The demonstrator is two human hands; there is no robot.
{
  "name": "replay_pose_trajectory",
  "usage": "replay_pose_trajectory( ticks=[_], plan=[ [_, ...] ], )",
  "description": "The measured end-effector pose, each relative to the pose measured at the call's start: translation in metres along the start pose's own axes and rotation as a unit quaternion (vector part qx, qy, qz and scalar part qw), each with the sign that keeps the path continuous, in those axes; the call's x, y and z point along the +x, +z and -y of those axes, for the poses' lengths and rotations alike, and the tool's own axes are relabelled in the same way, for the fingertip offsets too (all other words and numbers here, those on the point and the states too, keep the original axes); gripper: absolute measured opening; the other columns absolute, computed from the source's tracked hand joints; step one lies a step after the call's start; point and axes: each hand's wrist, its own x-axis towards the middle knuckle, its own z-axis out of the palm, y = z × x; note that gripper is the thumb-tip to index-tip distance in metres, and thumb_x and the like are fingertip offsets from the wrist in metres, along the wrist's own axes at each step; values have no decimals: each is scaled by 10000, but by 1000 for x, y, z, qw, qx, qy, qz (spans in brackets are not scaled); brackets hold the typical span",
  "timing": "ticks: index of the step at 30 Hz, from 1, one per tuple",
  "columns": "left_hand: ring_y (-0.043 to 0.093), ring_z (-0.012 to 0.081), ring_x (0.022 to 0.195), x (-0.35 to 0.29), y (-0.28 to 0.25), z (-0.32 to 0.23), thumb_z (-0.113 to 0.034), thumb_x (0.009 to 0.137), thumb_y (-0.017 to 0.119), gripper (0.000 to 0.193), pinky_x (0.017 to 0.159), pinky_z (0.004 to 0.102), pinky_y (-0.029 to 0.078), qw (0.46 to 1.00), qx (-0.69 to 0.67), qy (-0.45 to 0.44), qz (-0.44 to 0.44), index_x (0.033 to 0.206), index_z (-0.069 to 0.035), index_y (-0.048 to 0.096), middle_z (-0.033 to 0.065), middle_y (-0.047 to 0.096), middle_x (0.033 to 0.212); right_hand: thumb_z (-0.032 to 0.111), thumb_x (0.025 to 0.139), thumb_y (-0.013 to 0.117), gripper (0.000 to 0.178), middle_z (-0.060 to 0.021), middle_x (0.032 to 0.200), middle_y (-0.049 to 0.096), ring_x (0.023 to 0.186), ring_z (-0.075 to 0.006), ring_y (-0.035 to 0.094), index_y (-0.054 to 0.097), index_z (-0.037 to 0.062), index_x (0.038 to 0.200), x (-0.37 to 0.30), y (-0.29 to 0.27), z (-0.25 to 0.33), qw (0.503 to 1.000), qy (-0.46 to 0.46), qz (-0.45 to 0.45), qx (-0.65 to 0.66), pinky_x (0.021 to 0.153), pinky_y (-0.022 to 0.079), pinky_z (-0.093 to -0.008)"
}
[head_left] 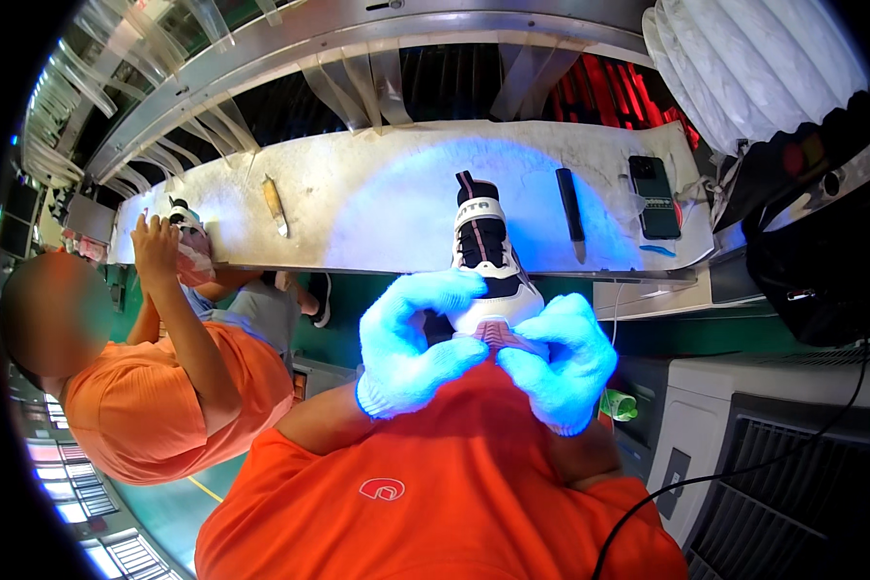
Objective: The person assembles a sneaker by hand in a factory setting. They pick up a shoe upper and a sole, align them, and press them together. The person then uses a handheld tool to apply pressure to the sole and inspects the shoe by turning it over and checking the seams.
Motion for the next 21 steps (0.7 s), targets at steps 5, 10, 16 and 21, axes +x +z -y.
replay_pose_trajectory(
  ticks=[5,10,16,21],
  plan=[
    [590,318,1450,18,-9,-6,-330,908,886,704,1243,497,433,992,-33,-71,102,1458,52,667,238,708,1411,-36,756,957,329,-41,896,651,721,-145,640,802,79,1023,4,3,10,1000,19,13,2,623,509,-288],
    [519,346,1518,15,-18,-2,-307,881,897,611,1289,523,357,988,-5,-111,106,1373,25,751,177,706,1459,-45,723,964,370,-57,887,646,705,-143,610,771,77,1014,6,8,13,1000,-13,27,-2,623,476,-290],
    [561,331,1469,11,-15,-5,-250,892,892,490,1264,506,387,990,-27,-110,89,1286,19,781,166,726,1410,-43,723,966,374,-56,883,653,695,-158,623,767,87,1011,7,9,16,999,-25,39,-3,617,500,-303],
    [587,334,1440,13,-11,-4,-292,911,897,519,1252,496,400,992,-1,-87,96,1312,10,767,167,729,1391,-41,741,961,362,-57,896,653,712,-149,635,755,81,1012,3,9,13,1000,-7,17,12,631,508,-295]
  ],
)
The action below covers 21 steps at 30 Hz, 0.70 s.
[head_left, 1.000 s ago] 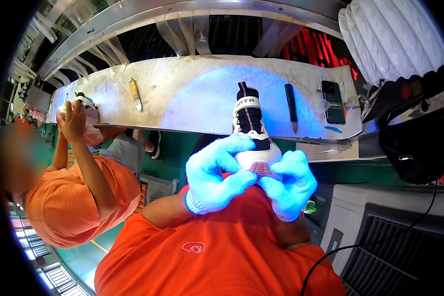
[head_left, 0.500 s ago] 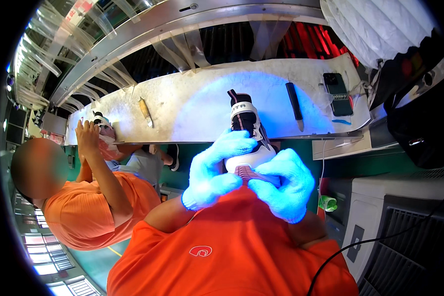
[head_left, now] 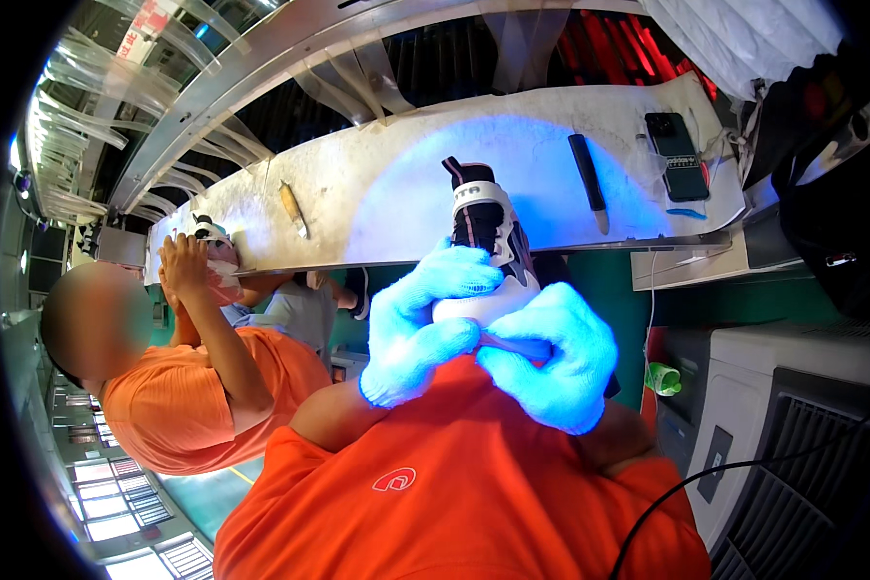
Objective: The person assembles a sneaker by hand in a factory setting. They pick up a shoe upper and a sole, align them, and press them together. The person then uses a handheld tool to apply pressure to the sole and inspects the shoe by turning it over and checking the seams.
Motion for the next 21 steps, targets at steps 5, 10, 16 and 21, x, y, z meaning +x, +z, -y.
replay_pose_trajectory(
  ticks=[5,10,16,21],
  plan=[
    [596,339,1441,4,-3,-3,-391,892,917,644,1277,518,373,999,43,7,33,1356,20,744,202,686,1462,-11,809,936,385,-87,980,735,828,-197,770,769,64,1148,-7,-1,0,1000,28,-8,10,691,624,-319],
    [624,365,1433,8,-9,-1,-532,814,947,838,1349,571,272,994,98,10,37,1384,41,728,220,707,1449,19,825,931,550,-103,990,726,819,-208,762,713,54,1329,-10,5,-6,999,23,-34,-2,694,626,-344],
    [660,351,1404,8,-24,6,-470,827,965,780,1333,577,310,986,146,62,45,1367,42,730,212,731,1424,6,821,883,649,-132,1025,720,819,-286,739,673,16,1436,-3,0,-4,997,-25,7,-72,696,620,-399],
    [671,352,1389,13,-27,8,-448,852,959,733,1315,583,339,980,162,100,57,1341,43,720,190,757,1369,12,799,907,673,-161,996,714,784,-301,721,662,-20,1425,3,0,-9,988,-74,-1,-138,662,605,-393]
  ],
)
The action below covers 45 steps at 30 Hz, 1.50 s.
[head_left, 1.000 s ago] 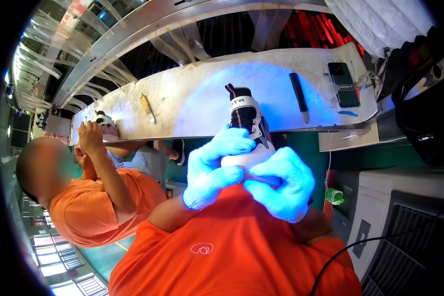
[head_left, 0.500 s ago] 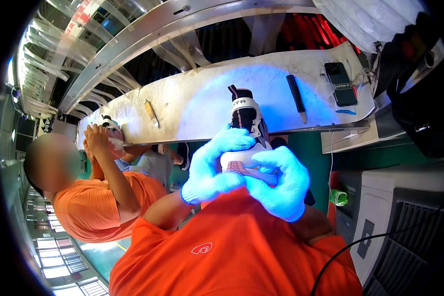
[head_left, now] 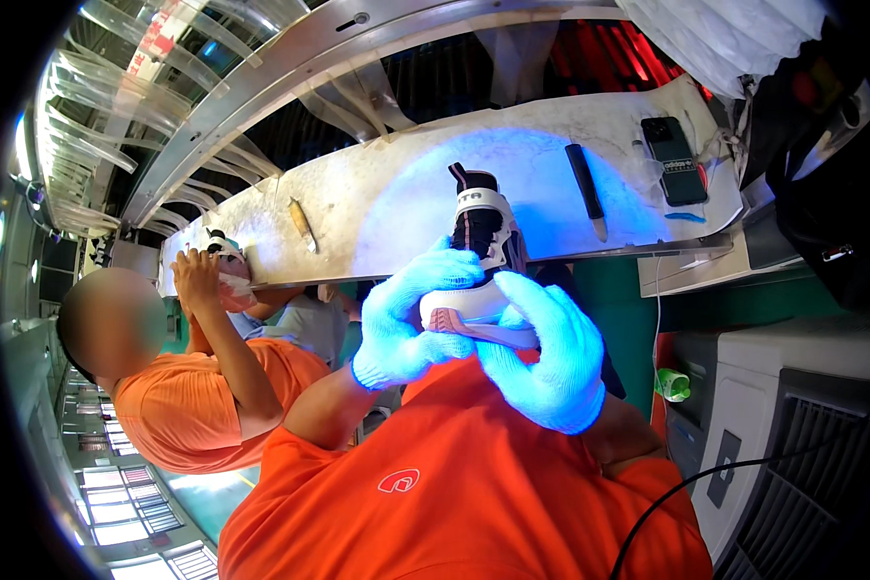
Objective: The person assembles a sneaker by hand in a factory setting. They pick up a shoe upper and a sole, align them, and press them together. The person then uses a handheld tool to apply pressure to the sole and inspects the shoe by turning it over and checking the seams.
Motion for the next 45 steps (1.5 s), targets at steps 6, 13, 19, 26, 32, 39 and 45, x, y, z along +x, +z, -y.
replay_pose_trajectory(
  ticks=[6,13,19,26,32,39,45],
  plan=[
    [682,360,1363,4,-4,7,-456,866,948,730,1299,579,363,999,20,31,15,1348,36,704,190,753,1354,56,771,958,667,-176,983,734,751,-311,736,681,-10,1375,9,-3,-7,1000,-19,1,-7,636,605,-396],
    [698,349,1314,13,-10,7,-450,867,946,724,1257,557,417,998,22,40,39,1346,36,703,192,750,1337,113,763,995,668,-179,991,748,791,-319,776,690,9,1348,19,-7,-11,999,-25,25,6,667,629,-390],
    [701,331,1274,11,-13,6,-437,879,944,696,1202,518,469,998,-9,22,52,1342,29,713,183,736,1344,149,734,1017,675,-177,1015,766,843,-316,795,698,19,1315,23,-8,-11,998,11,52,28,715,644,-401],
    [687,335,1300,5,-17,8,-413,889,939,696,1202,526,468,996,-58,13,61,1371,28,697,181,729,1352,162,681,1026,628,-150,1030,775,852,-289,796,740,51,1230,22,-2,-9,994,75,75,29,750,651,-393],
    [647,375,1370,-4,-27,1,-454,892,908,731,1266,555,385,996,-17,3,85,1394,25,680,184,718,1379,214,678,1057,604,-131,1029,777,833,-257,781,745,62,1173,19,8,-6,990,103,85,43,744,646,-372],
    [562,390,1480,-10,-30,3,-524,842,912,781,1323,590,292,995,-72,-12,71,1368,-7,653,192,692,1427,271,673,1084,645,-108,973,736,774,-242,747,720,75,1168,8,31,-6,998,30,54,18,672,614,-362],
    [628,369,1392,-16,-35,7,-422,843,925,626,1329,603,283,994,-97,-29,47,1273,-34,691,183,730,1344,229,658,1063,630,-83,896,685,665,-235,656,718,73,1162,4,41,-6,999,-5,45,10,581,540,-350]
  ],
)
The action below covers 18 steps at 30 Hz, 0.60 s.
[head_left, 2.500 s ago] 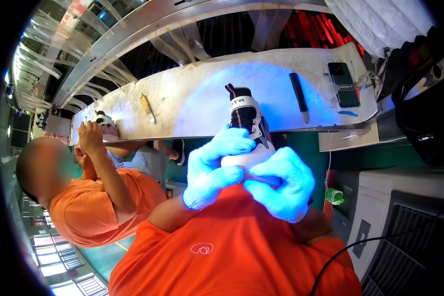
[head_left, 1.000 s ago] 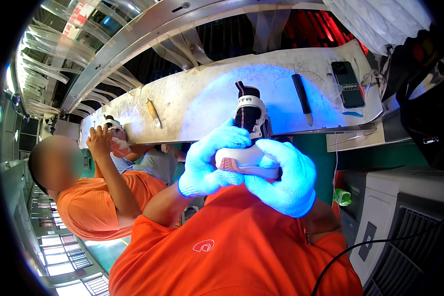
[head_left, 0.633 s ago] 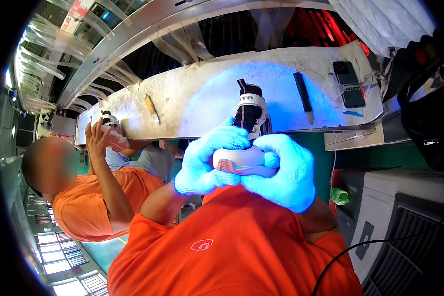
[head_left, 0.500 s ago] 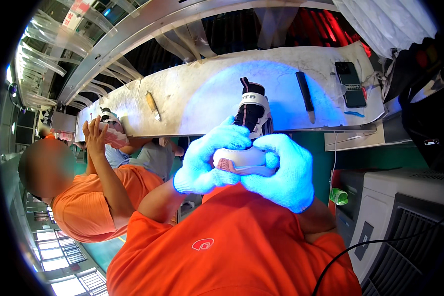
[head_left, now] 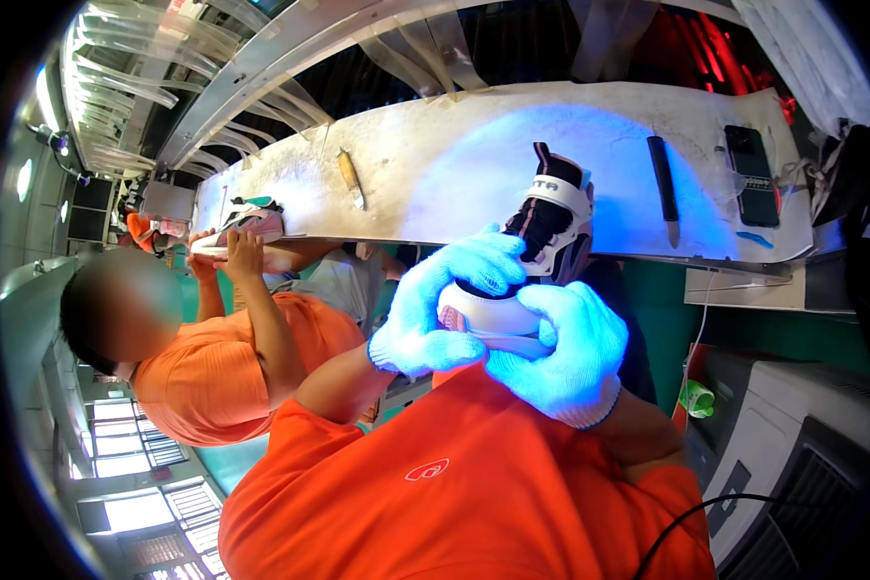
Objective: The person assembles a sneaker by hand in a factory setting. They pick up a shoe upper and a sole, align them, and press them together. The person then uses a handheld tool to apply pressure to the sole and inspects the shoe by turning it over and checking the seams.
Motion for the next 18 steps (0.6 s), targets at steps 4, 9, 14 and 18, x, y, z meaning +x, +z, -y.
replay_pose_trajectory(
  ticks=[4,9,14,18],
  plan=[
    [664,369,1347,-1,0,4,-378,840,924,547,1321,617,292,1000,-3,13,-25,1207,-26,722,176,766,1267,225,666,1054,592,-69,883,674,652,-242,640,725,82,1137,-3,6,-2,1000,-7,5,-27,569,530,-342],
    [653,376,1373,2,0,0,-328,838,923,522,1324,619,285,999,-8,11,-40,1213,-18,737,171,771,1284,245,707,1030,572,-67,895,685,716,-264,678,715,83,1156,-2,8,-3,999,-10,3,-43,589,557,-358],
    [542,374,1501,0,-4,1,-468,939,835,583,1353,563,264,973,-216,-61,-52,1279,-10,711,203,704,1414,229,738,1018,561,-80,926,713,775,-294,719,711,81,1183,3,17,-1,999,-26,-34,-31,625,588,-397],
    [542,378,1495,-3,-5,1,-451,956,828,540,1344,565,278,973,-212,-71,-55,1250,-11,725,220,703,1408,223,735,1020,568,-91,947,730,794,-314,731,716,81,1193,2,18,2,999,-20,-19,-28,643,596,-419]
  ],
)
